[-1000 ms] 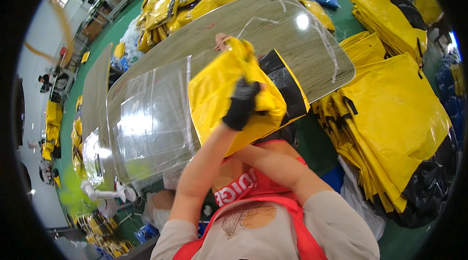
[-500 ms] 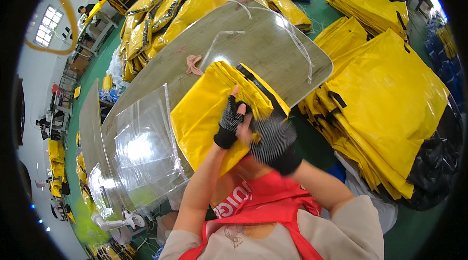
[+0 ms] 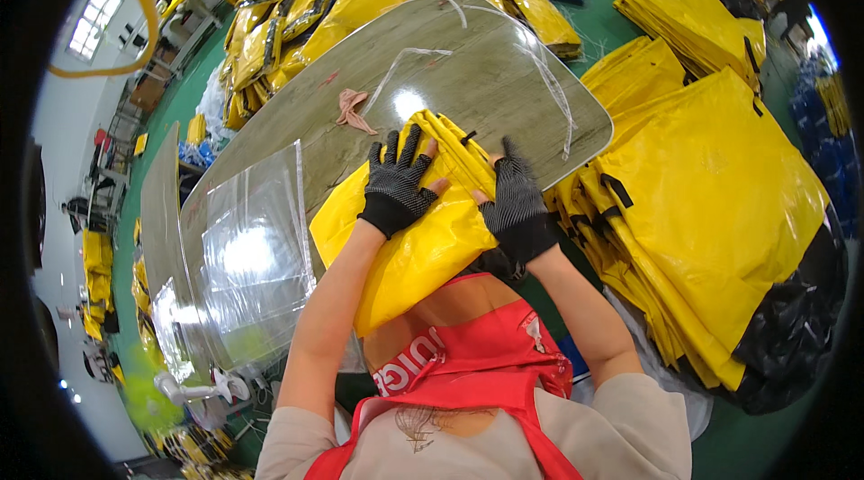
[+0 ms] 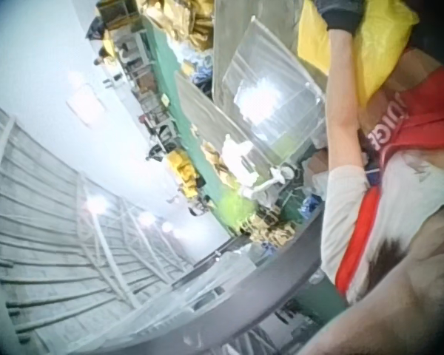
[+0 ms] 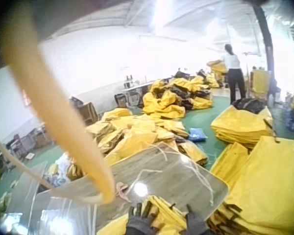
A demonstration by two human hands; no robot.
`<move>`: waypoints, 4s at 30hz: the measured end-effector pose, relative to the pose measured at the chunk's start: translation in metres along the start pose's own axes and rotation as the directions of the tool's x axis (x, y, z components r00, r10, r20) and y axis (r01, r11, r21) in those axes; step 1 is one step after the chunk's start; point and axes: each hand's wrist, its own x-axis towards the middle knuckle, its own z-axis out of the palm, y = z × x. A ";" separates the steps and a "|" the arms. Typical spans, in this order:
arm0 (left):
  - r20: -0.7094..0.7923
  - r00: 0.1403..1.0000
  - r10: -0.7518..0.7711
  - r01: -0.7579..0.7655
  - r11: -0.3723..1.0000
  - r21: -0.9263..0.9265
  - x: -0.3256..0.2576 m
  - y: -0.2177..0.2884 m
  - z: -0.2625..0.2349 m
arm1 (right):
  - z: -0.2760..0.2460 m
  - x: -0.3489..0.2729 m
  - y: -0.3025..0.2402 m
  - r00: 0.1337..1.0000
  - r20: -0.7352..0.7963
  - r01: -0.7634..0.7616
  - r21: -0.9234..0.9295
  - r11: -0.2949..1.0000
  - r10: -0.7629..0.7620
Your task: The person folds yellow and black bags and places them into clear plastic sleeves on a workbench. They repeatedly pick up a bag, fold it, insert it into a sleeve, and set the packaged unit aside. The process is repeated continuously throughout the clip.
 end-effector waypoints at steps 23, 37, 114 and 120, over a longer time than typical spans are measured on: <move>-0.025 1.000 0.017 -0.019 0.993 -0.117 -0.115 0.043 -0.092 | 0.024 -0.071 0.002 0.578 0.816 -0.810 0.572 0.131 0.011; -0.404 0.900 -0.162 0.195 0.980 0.040 -0.042 -0.051 -0.029 | 0.015 -0.085 0.004 0.548 0.832 -0.812 0.504 0.294 0.087; -0.081 0.977 -0.198 0.165 0.938 -0.306 -0.222 -0.058 -0.092 | 0.067 0.017 -0.055 0.766 0.589 -0.321 0.698 0.640 -0.258; -0.082 0.983 -0.163 0.139 0.960 -0.244 -0.215 -0.052 -0.099 | 0.179 0.114 -0.123 0.328 0.944 -0.444 0.128 0.887 0.028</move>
